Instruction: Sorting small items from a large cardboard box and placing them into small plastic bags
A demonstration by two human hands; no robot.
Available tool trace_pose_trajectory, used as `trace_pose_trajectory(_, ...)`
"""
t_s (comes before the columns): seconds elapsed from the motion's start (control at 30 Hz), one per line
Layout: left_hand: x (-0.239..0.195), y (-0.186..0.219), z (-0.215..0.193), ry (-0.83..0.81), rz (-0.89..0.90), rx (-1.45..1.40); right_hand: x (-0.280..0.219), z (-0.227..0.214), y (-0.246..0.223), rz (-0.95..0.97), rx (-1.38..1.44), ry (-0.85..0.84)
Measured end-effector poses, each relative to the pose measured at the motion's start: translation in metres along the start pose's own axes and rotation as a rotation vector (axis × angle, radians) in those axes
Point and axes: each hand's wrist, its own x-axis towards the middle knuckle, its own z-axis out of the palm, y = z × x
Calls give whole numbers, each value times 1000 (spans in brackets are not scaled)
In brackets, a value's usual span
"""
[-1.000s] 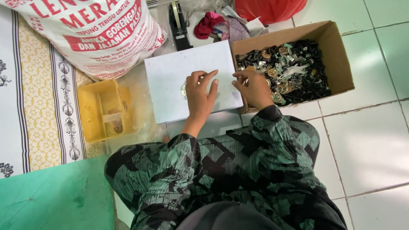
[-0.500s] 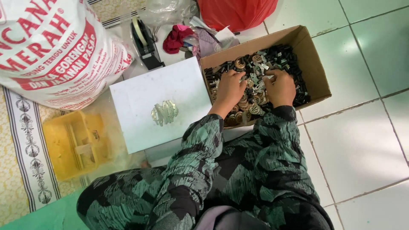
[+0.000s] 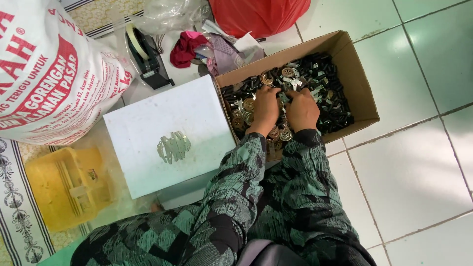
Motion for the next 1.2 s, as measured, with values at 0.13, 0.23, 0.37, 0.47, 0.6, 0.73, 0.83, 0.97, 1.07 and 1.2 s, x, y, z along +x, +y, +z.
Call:
trace_pose_trajectory(0.13, 3, -11, 6, 67, 18, -49, 0, -6, -6, 0, 30, -15)
trace_pose_trajectory(0.23, 1, -17, 8, 89, 13, -237, -5, -13, -11, -2, 32, -4)
trace_pose_trajectory(0.37, -2, -28, 15, 70, 25, -240, -5, -8, -6, -19, 54, -9)
trace_pose_trajectory(0.47, -12, -12, -14, 73, 56, -295, -8, -20, -8, -42, 145, 6)
trace_pose_trajectory(0.6, -19, 12, -40, 102, 122, -412, -8, -20, 1, -59, 481, 47)
trace_pose_trajectory(0.73, -23, 13, -47, 56, 89, -594, -14, -22, -5, -52, 652, 64)
trace_pose_trajectory(0.83, -37, 22, -66, 66, 60, -657, -22, -32, -9, -72, 744, 68)
trace_pose_trajectory(0.97, -52, 33, -84, 17, 0, -836, -31, -42, -9, -75, 835, 66)
trace_pose_trajectory(1.07, -58, 37, -90, 27, -29, -921, -40, -51, -15, -65, 906, 63)
trace_pose_trajectory(1.2, -71, 44, -106, 46, -17, -960, -49, -58, -22, -78, 985, 56)
